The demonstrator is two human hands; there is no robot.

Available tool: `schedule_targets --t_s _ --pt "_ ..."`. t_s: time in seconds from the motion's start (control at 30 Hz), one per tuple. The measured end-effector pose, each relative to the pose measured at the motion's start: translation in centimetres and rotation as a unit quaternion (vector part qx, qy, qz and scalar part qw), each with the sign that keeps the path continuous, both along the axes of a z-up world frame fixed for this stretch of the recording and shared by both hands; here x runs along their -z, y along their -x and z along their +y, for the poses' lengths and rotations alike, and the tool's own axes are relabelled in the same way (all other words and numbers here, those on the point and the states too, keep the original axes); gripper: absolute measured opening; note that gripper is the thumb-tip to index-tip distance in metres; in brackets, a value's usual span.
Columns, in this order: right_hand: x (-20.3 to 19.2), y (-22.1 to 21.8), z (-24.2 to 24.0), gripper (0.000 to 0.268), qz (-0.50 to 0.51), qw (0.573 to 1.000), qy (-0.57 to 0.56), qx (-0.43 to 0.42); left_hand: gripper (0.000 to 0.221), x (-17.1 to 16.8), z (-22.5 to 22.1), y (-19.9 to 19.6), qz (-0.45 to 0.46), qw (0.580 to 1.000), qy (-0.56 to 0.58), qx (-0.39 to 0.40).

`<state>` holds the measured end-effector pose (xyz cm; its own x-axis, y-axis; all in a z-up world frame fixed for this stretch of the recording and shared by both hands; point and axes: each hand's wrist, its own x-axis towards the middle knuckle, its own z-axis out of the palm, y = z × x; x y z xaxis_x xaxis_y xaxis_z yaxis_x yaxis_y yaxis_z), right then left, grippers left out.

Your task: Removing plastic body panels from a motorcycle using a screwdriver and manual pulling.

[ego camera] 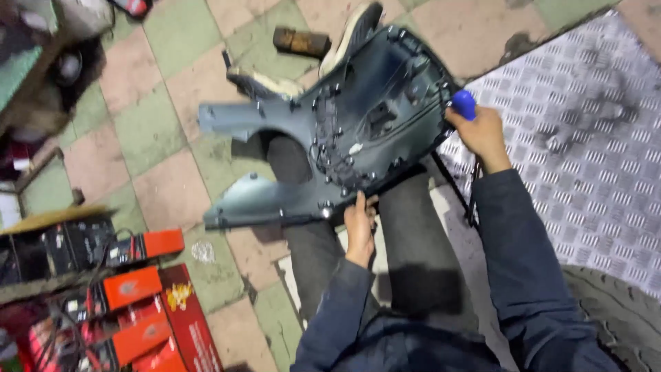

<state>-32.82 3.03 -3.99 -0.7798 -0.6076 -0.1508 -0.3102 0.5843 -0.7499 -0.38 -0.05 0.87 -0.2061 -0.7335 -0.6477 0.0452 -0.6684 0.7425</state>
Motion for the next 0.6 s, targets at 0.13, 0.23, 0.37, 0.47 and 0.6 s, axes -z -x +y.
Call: schedule_targets --t_s 0.13,0.23,0.37,0.47,0.6 --pt "-1.1 -2.9 2.0 0.043 0.029 1.000 -0.003 -0.009 0.054 1.9 -0.2 -0.6 -0.018 1.000 -0.006 -0.022" --pt "-2.0 -4.2 3.3 0.040 0.054 0.998 0.027 0.012 0.091 1.1 -0.7 -0.2 -0.008 1.000 0.007 -0.020" --pt "-3.5 -9.1 6.9 0.037 -0.004 0.996 0.031 0.080 0.109 -0.8 -0.3 0.1 -0.038 0.998 -0.010 -0.056" --pt "-5.6 -14.0 10.2 0.038 -0.043 0.994 0.021 0.098 0.109 4.6 -0.9 -0.8 -0.061 0.994 -0.009 -0.088" --pt "-5.7 -16.8 14.3 0.044 -0.140 0.986 -0.032 0.084 0.052 6.5 -4.3 -4.8 -0.117 0.991 0.030 -0.052"
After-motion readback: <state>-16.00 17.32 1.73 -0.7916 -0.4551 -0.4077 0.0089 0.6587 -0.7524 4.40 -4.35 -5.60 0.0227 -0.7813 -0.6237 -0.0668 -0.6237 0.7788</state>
